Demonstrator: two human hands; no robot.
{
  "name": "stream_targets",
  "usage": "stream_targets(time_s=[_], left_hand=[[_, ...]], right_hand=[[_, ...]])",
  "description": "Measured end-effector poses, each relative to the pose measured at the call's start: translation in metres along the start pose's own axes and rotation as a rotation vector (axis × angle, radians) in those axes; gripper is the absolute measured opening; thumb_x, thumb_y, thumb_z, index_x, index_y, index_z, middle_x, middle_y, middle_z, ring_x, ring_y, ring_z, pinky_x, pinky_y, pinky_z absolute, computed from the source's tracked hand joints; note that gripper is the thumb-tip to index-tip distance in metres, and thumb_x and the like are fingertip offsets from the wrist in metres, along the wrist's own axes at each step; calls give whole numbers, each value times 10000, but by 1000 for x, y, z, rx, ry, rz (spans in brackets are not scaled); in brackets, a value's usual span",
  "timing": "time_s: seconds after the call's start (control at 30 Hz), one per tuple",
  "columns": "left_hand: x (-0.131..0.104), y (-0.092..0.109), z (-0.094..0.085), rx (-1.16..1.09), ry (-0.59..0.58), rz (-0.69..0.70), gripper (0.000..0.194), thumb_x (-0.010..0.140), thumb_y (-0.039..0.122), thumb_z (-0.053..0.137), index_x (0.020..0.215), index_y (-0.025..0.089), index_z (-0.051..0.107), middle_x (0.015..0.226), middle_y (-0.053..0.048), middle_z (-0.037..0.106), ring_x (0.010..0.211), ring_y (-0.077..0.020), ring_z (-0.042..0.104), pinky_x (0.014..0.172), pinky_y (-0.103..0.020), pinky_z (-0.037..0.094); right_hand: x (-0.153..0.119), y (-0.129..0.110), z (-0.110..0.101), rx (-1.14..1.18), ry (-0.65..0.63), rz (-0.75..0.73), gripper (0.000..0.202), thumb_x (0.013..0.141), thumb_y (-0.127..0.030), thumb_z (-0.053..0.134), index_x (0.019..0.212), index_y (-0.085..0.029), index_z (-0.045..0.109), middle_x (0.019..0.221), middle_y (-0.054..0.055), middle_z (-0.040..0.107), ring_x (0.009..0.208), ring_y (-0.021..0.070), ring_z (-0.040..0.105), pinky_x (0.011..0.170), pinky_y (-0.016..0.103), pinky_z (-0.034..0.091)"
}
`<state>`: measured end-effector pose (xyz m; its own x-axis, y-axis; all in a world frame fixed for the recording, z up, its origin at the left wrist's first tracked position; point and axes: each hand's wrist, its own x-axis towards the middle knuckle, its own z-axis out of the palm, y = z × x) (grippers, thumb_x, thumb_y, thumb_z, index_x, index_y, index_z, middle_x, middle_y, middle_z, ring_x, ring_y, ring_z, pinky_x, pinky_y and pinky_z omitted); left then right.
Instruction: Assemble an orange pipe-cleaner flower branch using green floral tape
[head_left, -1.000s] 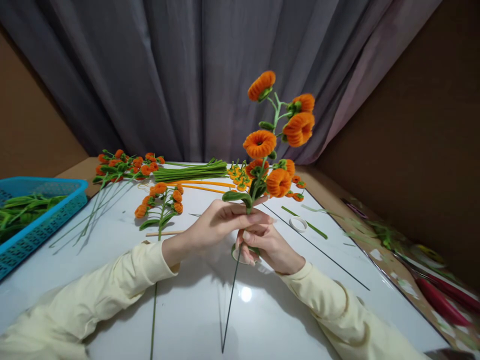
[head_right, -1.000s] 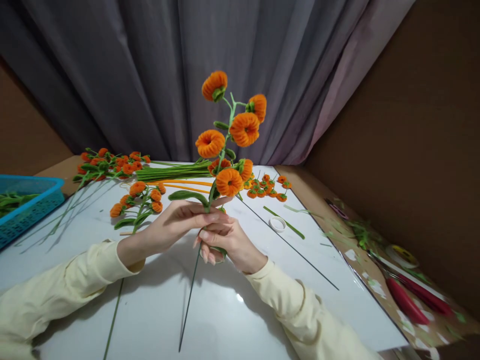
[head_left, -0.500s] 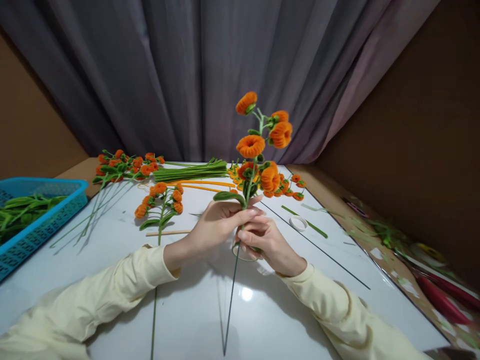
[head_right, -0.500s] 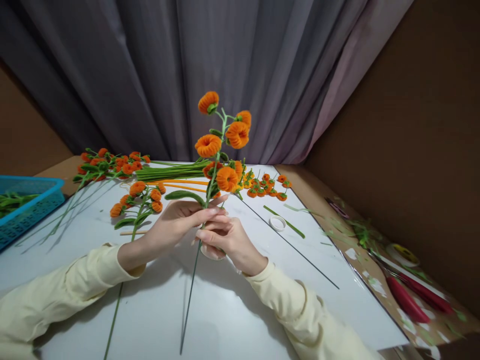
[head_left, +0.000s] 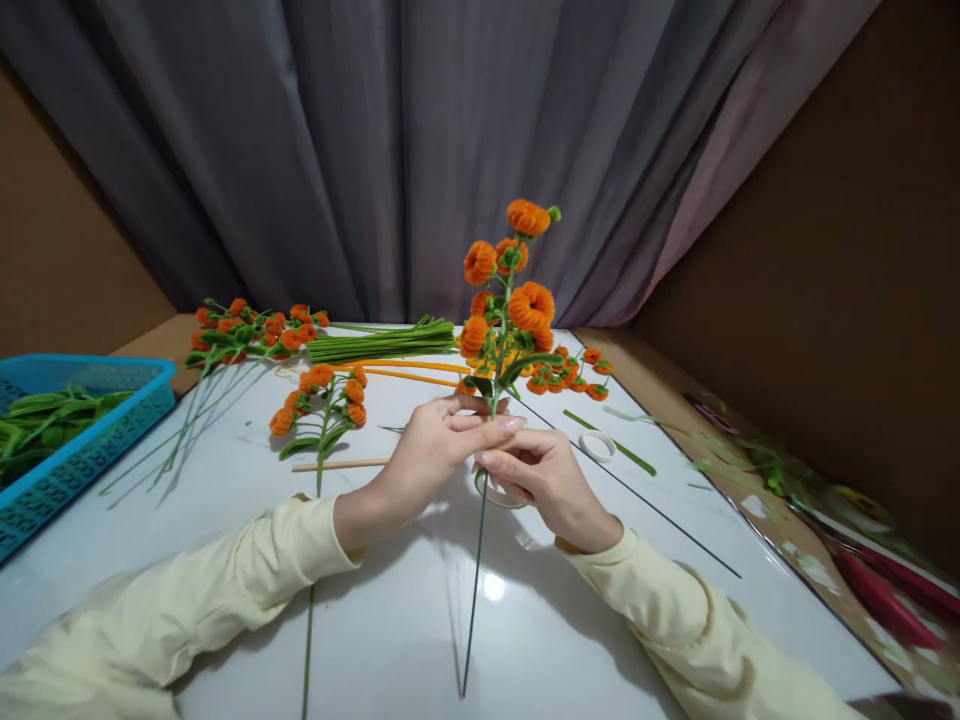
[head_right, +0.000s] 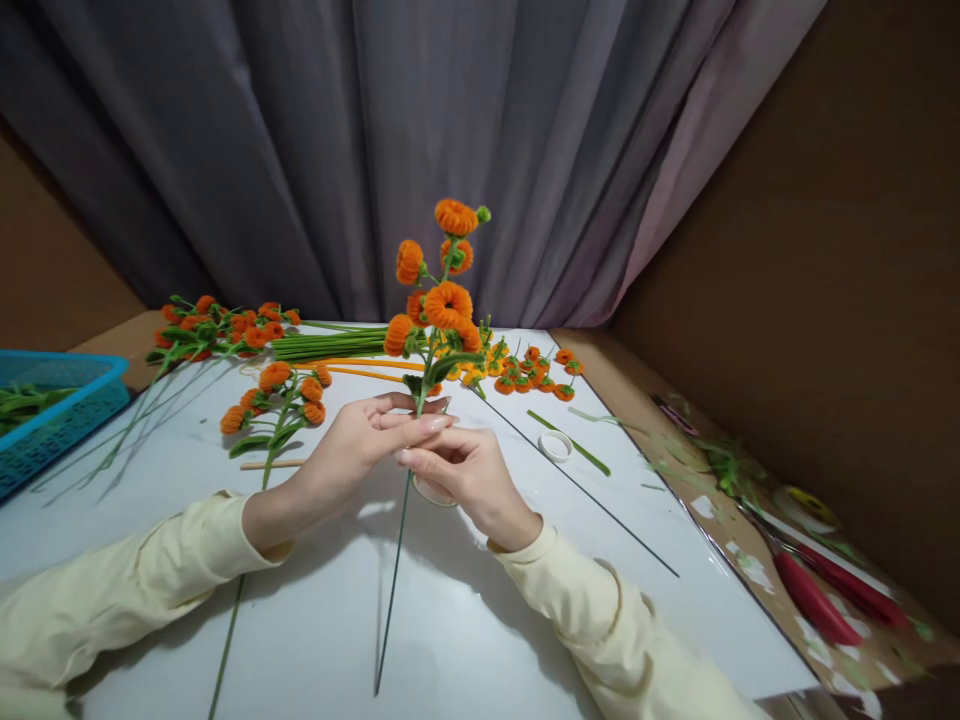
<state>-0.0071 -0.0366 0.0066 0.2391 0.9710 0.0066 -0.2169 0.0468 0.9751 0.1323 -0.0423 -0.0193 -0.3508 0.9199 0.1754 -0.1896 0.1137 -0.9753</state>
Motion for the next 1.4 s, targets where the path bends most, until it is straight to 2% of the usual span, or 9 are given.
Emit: stream_targets(time_s=[0.1, 0.2, 0.33, 0.57, 0.67, 0.77, 0.93, 1.17, 1.4], left_hand=[[-3, 3, 2, 18, 100, -33, 280, 624, 297, 816, 736, 129, 622, 602, 4, 660, 562, -112, 585, 545, -210, 434], [-4, 6, 2, 7, 112, -1, 268, 620, 302, 812, 645, 127, 611, 604, 2, 655, 582, -111, 590, 549, -203, 429], [-2, 5, 1, -32, 105, 60, 243, 639, 275, 796, 610, 140, 597, 589, 8, 654, 600, -128, 619, 595, -220, 452], [1, 9, -3, -161, -58, 80, 276, 636, 264, 809, 588, 160, 558, 569, -3, 649, 857, -221, 679, 722, -256, 474], [0, 9, -3, -147, -98, 90, 227, 661, 281, 792, 629, 150, 610, 643, -16, 685, 818, -203, 675, 683, -247, 473], [-1, 8, -3, -27, -122, 93, 232, 680, 320, 777, 774, 133, 677, 814, -63, 728, 741, -182, 662, 640, -254, 482], [-6, 8, -3, 96, -81, 108, 276, 700, 356, 761, 821, 123, 676, 721, -54, 717, 639, -168, 651, 585, -242, 484], [-5, 4, -7, 5, -240, 210, 199, 835, 311, 642, 914, 150, 729, 848, -67, 728, 709, -171, 655, 714, -277, 507], [-2, 2, -7, -58, -291, 129, 166, 826, 287, 650, 907, 172, 737, 882, -54, 727, 773, -166, 651, 761, -270, 491]], right_hand=[[0, -1, 1, -60, 36, -46, 252, 706, -328, 747, 590, -133, 639, 444, -64, 392, 398, 48, 289, 375, 224, 187], [0, -1, 1, -63, 45, -66, 230, 691, -321, 765, 614, -133, 658, 479, -54, 419, 403, 50, 310, 378, 231, 201], [1, 3, 0, 29, -1, 55, 259, 713, -375, 743, 673, -126, 687, 438, -73, 383, 369, 39, 275, 373, 224, 169], [2, 10, -2, 220, -205, 184, 320, 714, -413, 738, 649, -115, 645, 506, -31, 530, 338, 24, 317, 354, 209, 152], [0, 7, -1, 205, -150, 139, 299, 699, -370, 754, 605, -125, 611, 561, -16, 564, 342, 16, 299, 356, 213, 148], [-1, 5, -1, 152, -85, 101, 265, 709, -336, 748, 601, -128, 625, 443, -63, 436, 354, 28, 257, 370, 216, 141], [-2, 6, -1, 146, -75, 85, 238, 718, -305, 744, 621, -131, 615, 434, -77, 396, 362, 30, 262, 369, 207, 157], [-2, 11, 3, 285, -149, 167, 315, 681, -334, 777, 681, -159, 514, 618, -42, 538, 352, 13, 350, 349, 184, 183], [-4, 7, 7, 290, -125, 152, 318, 682, -330, 774, 666, -162, 504, 541, -78, 439, 353, 9, 289, 356, 190, 167]])
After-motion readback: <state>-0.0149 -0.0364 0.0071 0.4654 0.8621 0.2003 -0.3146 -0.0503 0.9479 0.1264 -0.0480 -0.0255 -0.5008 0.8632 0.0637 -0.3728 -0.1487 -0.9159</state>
